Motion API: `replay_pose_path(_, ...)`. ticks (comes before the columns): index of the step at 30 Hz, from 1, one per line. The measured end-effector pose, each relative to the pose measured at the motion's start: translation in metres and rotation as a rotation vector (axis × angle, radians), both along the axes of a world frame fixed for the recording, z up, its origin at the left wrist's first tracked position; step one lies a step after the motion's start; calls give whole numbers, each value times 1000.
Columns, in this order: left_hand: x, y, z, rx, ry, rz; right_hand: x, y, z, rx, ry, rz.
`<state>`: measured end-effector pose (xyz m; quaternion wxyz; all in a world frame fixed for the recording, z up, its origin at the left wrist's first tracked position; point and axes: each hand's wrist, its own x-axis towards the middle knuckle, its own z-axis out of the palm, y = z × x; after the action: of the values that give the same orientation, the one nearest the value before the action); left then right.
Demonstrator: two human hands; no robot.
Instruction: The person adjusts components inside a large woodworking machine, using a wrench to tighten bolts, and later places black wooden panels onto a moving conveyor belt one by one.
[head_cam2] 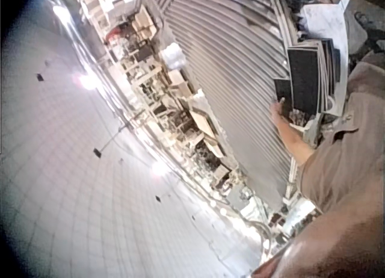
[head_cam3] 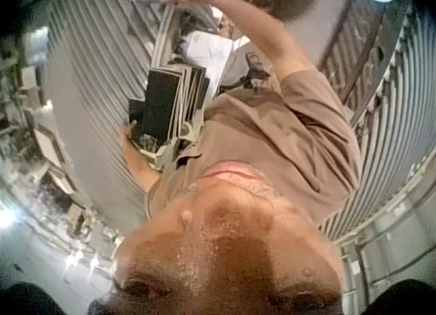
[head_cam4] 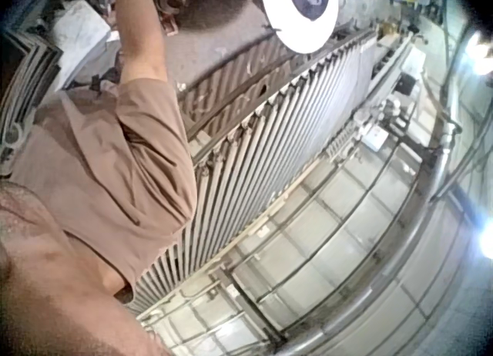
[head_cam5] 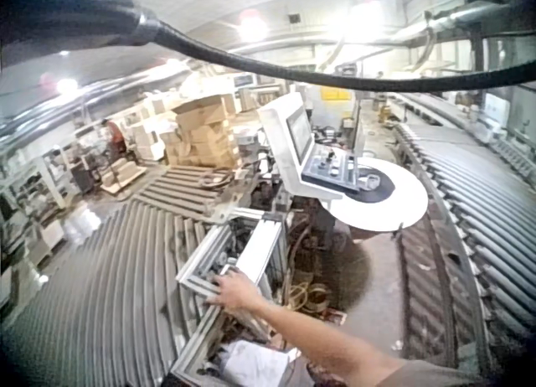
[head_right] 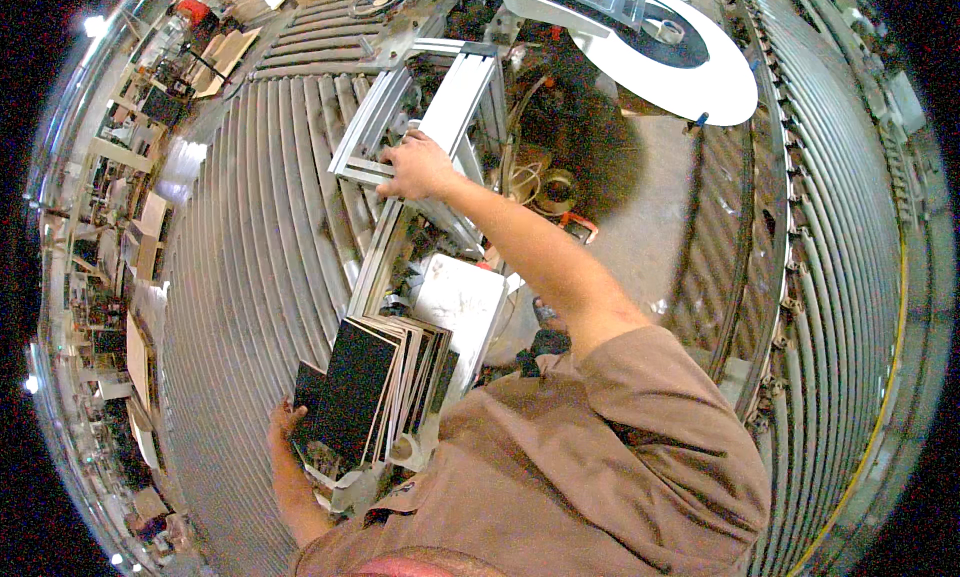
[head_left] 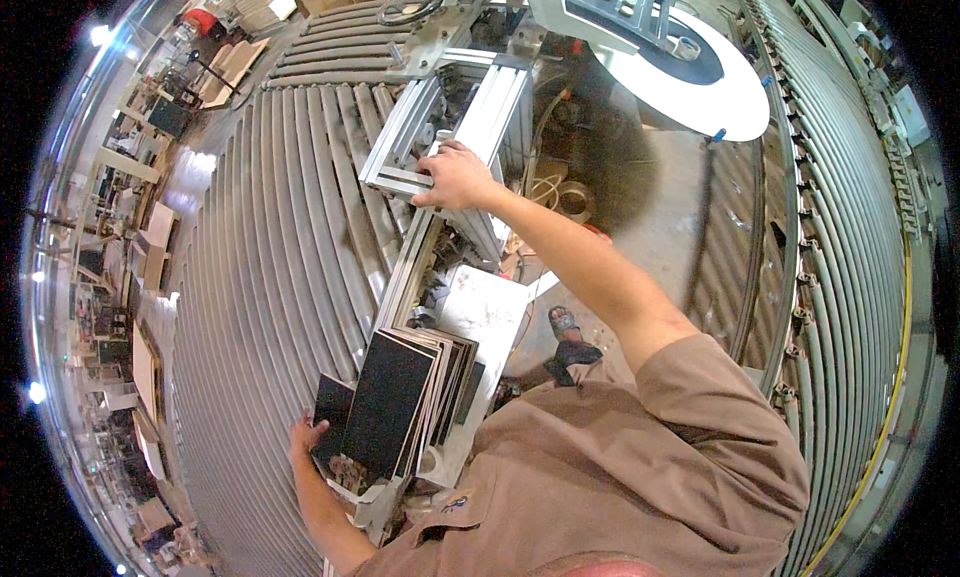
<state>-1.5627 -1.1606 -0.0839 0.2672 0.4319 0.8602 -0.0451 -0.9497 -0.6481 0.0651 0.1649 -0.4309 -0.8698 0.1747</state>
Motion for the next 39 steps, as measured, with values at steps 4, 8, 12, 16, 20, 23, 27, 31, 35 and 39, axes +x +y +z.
replay_pose_path(4,-4,5,33,-39,-30,151,-17,-1,3,17,23,22)
replay_pose_path(8,54,41,71,392,-175,201,-10,0,3,9,12,16)
replay_pose_path(12,193,103,157,505,-127,18,13,6,-13,40,13,-41)
replay_pose_path(16,291,93,199,685,96,-195,-1,1,-2,-12,51,31)
replay_pose_path(20,355,86,195,601,188,-365,0,-1,5,2,23,36)
replay_pose_path(23,380,83,196,453,187,-370,3,-2,3,7,38,35)
replay_pose_path(27,383,73,181,349,160,-390,5,-5,7,-21,84,46)
replay_pose_path(31,386,67,168,298,196,-415,6,-6,5,5,102,28)
replay_pose_path(35,392,62,164,327,342,-403,7,-5,4,-13,75,43)
replay_pose_path(39,389,59,156,351,321,-362,8,-5,4,-23,73,40)
